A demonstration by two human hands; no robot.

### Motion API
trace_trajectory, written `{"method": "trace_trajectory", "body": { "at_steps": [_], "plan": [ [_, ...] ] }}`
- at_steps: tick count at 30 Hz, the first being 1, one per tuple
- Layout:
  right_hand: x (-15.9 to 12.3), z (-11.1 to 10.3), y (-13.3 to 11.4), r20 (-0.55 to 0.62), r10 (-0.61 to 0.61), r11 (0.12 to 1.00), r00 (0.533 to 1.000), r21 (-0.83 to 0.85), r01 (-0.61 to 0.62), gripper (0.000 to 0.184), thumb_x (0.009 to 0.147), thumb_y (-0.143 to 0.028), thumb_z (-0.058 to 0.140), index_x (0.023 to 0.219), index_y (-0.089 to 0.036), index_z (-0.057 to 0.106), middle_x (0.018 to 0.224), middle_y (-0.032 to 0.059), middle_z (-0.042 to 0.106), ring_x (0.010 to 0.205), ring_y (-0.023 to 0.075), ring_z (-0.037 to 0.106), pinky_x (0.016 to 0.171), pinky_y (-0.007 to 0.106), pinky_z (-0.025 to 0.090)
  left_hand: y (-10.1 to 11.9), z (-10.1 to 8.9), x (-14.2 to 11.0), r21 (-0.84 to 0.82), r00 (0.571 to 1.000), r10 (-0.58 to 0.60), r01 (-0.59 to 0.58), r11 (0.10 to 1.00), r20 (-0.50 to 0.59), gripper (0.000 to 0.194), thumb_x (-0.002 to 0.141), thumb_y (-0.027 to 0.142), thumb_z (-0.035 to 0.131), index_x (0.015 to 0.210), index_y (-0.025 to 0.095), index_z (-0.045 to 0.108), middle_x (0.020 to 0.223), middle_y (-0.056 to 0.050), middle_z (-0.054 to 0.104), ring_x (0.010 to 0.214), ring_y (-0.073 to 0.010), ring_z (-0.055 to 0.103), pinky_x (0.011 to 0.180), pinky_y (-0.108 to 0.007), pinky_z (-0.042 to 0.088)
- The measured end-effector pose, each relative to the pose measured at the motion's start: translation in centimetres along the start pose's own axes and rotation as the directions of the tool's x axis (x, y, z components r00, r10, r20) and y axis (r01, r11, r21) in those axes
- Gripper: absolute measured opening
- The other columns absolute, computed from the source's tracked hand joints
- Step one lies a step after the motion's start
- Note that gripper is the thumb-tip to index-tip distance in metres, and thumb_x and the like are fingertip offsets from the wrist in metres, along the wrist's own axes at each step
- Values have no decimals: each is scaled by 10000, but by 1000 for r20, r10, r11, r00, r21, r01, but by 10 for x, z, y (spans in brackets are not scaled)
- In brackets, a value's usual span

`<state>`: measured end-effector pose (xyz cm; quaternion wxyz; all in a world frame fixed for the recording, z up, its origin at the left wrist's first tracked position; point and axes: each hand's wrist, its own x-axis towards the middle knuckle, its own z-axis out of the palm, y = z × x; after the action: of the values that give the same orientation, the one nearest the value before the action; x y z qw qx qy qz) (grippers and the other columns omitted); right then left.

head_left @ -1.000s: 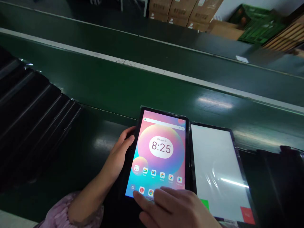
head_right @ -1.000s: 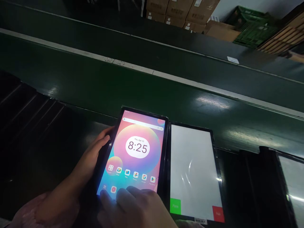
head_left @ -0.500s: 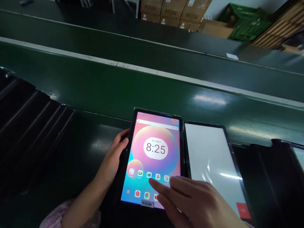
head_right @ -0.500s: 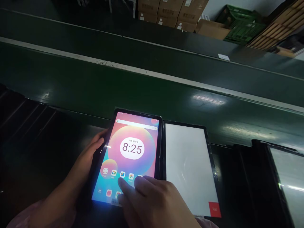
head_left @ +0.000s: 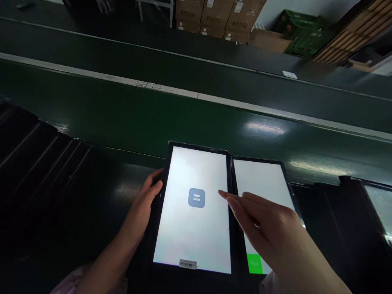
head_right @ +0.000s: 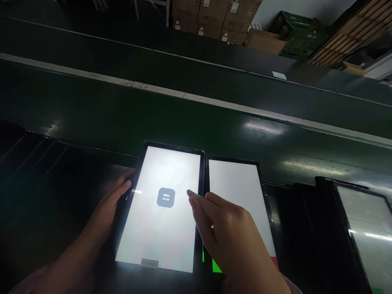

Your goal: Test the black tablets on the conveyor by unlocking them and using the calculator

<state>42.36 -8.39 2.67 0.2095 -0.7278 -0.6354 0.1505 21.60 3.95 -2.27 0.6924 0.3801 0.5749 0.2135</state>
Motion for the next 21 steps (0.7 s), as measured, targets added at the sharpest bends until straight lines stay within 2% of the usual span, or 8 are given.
{"method": "trace_trajectory", "body": {
  "at_steps": [3, 7, 11, 13, 15, 17, 18, 21],
  "plan": [
    [-1, 4, 2, 16, 17, 999, 1000, 41, -17, 444, 1090, -364, 388, 955, -152, 754, 584, -29, 480, 431, 67, 456, 411, 207, 354, 0, 1, 0, -12, 1000, 10, -10, 1000, -6, 508, 864, 573, 647, 1299, 311, 634, 1212, -25, 731, 1087, -296, 683, 821, -352, 551],
    [-3, 14, 7, -2, 1, 996, 1000, 93, -1, 394, 1087, -354, 402, 1196, -177, 737, 617, -16, 547, 461, 79, 489, 442, 217, 374, -2, 1, 1, -63, 998, 36, -33, 997, 45, 486, 870, 562, 650, 1279, 300, 635, 1168, -23, 744, 1029, -284, 702, 831, -351, 536],
    [-4, 23, 8, 12, -3, 999, 1000, 41, 3, 431, 1092, -403, 358, 1368, -235, 642, 617, -16, 573, 429, 84, 477, 422, 211, 375, -3, 0, 4, -57, 997, 48, -44, 997, 57, 517, 859, 569, 658, 1290, 286, 623, 1165, -41, 743, 1022, -306, 704, 833, -380, 536],
    [-3, 20, 7, 28, 4, 1000, 1000, 13, -4, 449, 1095, -416, 334, 1332, -233, 668, 623, -12, 587, 435, 86, 489, 432, 212, 385, -3, -1, 5, -37, 997, 45, -42, 998, 58, 535, 857, 576, 655, 1304, 285, 615, 1172, -47, 740, 1028, -315, 702, 827, -387, 538],
    [-2, 13, 6, 22, 17, 1000, 1000, 7, -17, 465, 1093, -409, 349, 1142, -187, 754, 591, -13, 558, 432, 80, 472, 428, 210, 369, -3, -2, 6, -28, 998, 40, -38, 999, 58, 546, 857, 579, 655, 1317, 288, 609, 1179, -48, 738, 1029, -314, 703, 823, -386, 539],
    [-1, 9, 5, 16, 45, 999, 999, 13, -45, 481, 1085, -397, 386, 919, -156, 768, 549, -22, 506, 416, 71, 434, 417, 212, 347, -3, -3, 6, -27, 998, 42, -41, 999, 47, 548, 856, 575, 657, 1321, 289, 608, 1186, -47, 738, 1025, -309, 705, 819, -380, 541],
    [-1, 9, 5, 15, 53, 998, 998, 20, -53, 480, 1084, -390, 395, 888, -152, 763, 545, -24, 497, 415, 70, 427, 415, 215, 343, -2, -2, 5, -28, 998, 42, -41, 999, 43, 549, 856, 571, 657, 1324, 289, 607, 1191, -47, 737, 1025, -306, 705, 817, -377, 542],
    [-2, 16, 5, 16, 29, 999, 999, 28, -29, 421, 1088, -381, 382, 1181, -177, 738, 595, -26, 538, 441, 81, 463, 424, 221, 352, 0, 1, 1, -41, 999, 36, -35, 999, 24, 547, 860, 547, 658, 1335, 283, 603, 1215, -50, 732, 1039, -299, 703, 807, -363, 546]
  ]
}}
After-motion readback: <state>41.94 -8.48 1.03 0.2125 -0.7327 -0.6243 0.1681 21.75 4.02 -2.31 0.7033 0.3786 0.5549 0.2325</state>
